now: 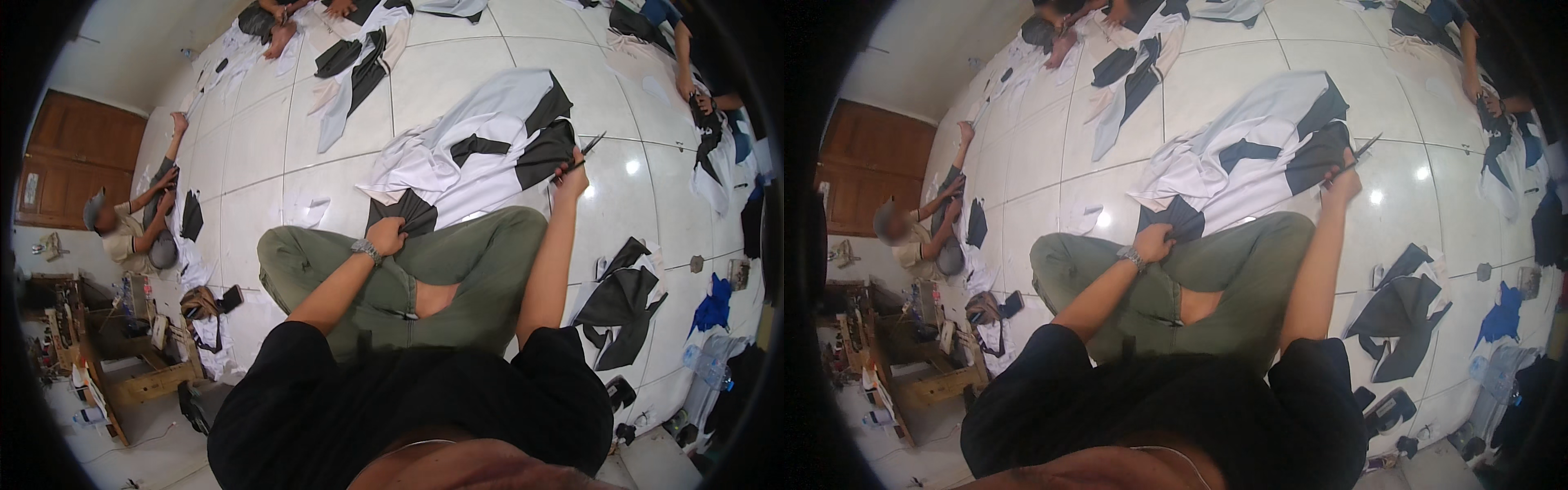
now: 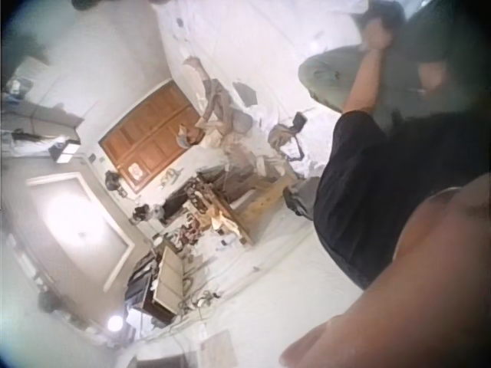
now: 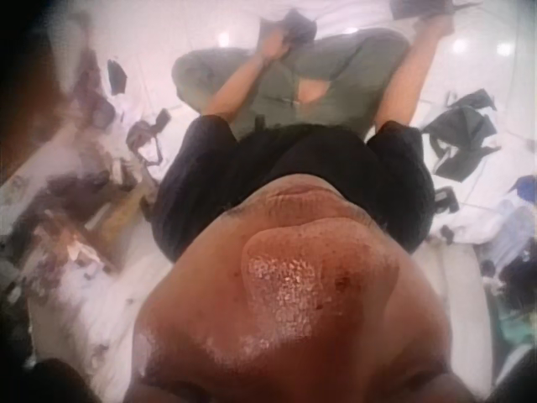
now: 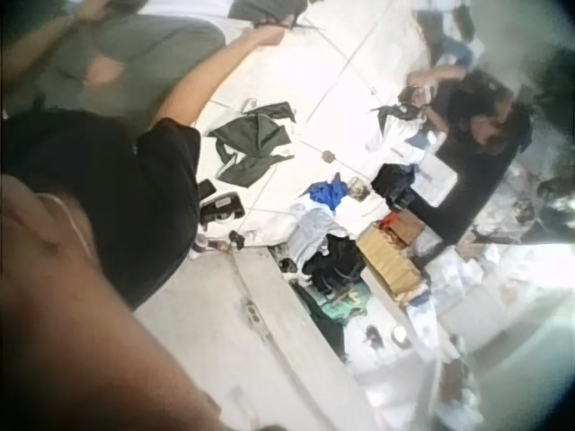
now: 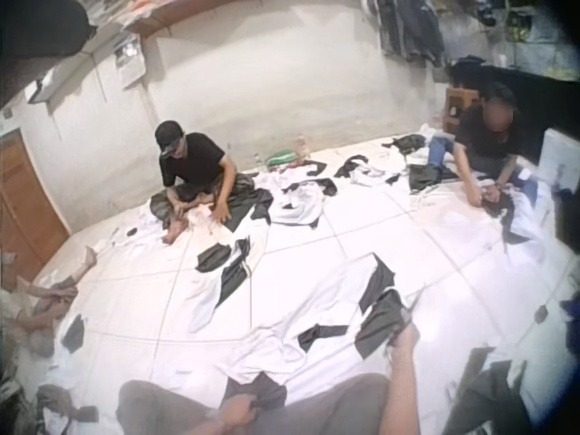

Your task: The person sits on the floor and uses scissors to cut a white paper pattern and then a dark gray fabric piece. They unfold and lay the fabric flat, align the pattern, and cut along the edges to shape the fabric.

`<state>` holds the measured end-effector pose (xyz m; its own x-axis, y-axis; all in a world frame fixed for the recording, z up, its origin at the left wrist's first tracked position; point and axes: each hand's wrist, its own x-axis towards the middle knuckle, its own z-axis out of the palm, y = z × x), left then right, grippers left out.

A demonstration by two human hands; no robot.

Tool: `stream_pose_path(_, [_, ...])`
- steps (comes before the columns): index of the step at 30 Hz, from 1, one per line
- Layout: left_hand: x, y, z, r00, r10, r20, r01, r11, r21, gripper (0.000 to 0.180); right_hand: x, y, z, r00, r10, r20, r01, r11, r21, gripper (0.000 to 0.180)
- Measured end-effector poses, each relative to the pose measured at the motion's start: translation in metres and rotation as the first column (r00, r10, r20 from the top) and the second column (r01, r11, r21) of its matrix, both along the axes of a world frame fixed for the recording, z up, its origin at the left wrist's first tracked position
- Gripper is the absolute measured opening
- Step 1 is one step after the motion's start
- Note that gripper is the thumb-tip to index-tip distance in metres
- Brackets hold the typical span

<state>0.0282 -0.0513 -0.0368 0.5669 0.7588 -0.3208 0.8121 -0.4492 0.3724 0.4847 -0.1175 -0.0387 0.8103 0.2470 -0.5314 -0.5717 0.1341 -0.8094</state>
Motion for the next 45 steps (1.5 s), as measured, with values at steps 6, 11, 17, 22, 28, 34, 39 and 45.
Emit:
stream_pose_path(6, [0.000, 0.020, 0.003, 0.808, 0.210, 0.550, -0.234, 0.972, -0.027, 0.019, -0.035, -0.137, -0.016, 0.774, 0.457, 0.438, 0.217, 0.459, -0.862, 0.056])
stream_pose_path(11, [0.004, 0.040, 0.120, 0.411, 0.435, 0.801, -0.120, 0.897, -0.425, 0.015, -0.059, -0.218, -0.014, 0.599, 0.743, 0.299, 0.147, 0.265, -0.953, 0.056])
stream_pose_path(17, [-0.023, 0.050, 0.322, 0.220, 0.053, 0.974, -0.048, 0.998, -0.043, 0.024, -0.089, -0.165, 0.062, 0.327, 0.718, 0.614, 0.129, 0.610, -0.782, 0.060])
stream_pose_path(22, [-0.025, 0.048, 0.416, -0.019, -0.167, 0.986, 0.201, 0.965, 0.167, 0.031, -0.239, -0.057, 0.127, 0.139, 0.788, 0.600, -0.822, 0.429, -0.374, 0.093])
stream_pose_path(28, [-0.078, 0.060, 0.470, 0.006, -0.605, 0.796, -0.217, 0.776, 0.592, 0.034, -0.346, -0.008, 0.148, -0.010, 0.785, 0.619, -0.946, 0.193, -0.260, 0.025])
stream_pose_path(34, [-0.177, 0.117, 0.457, 0.281, -0.357, 0.891, -0.401, 0.799, 0.447, 0.031, -0.353, -0.002, 0.173, 0.069, 0.647, 0.759, -0.949, 0.277, -0.150, 0.065])
stream_pose_path(39, [-0.257, 0.156, 0.435, 0.608, -0.134, 0.783, -0.565, 0.620, 0.544, 0.028, -0.376, 0.016, 0.146, 0.053, 0.740, 0.671, -0.928, 0.284, -0.241, 0.032])
stream_pose_path(45, [-0.284, 0.135, 0.506, 0.654, -0.257, 0.711, -0.523, 0.525, 0.671, 0.024, -0.153, 0.025, 0.225, 0.206, 0.537, 0.818, -0.774, 0.601, -0.200, 0.016])
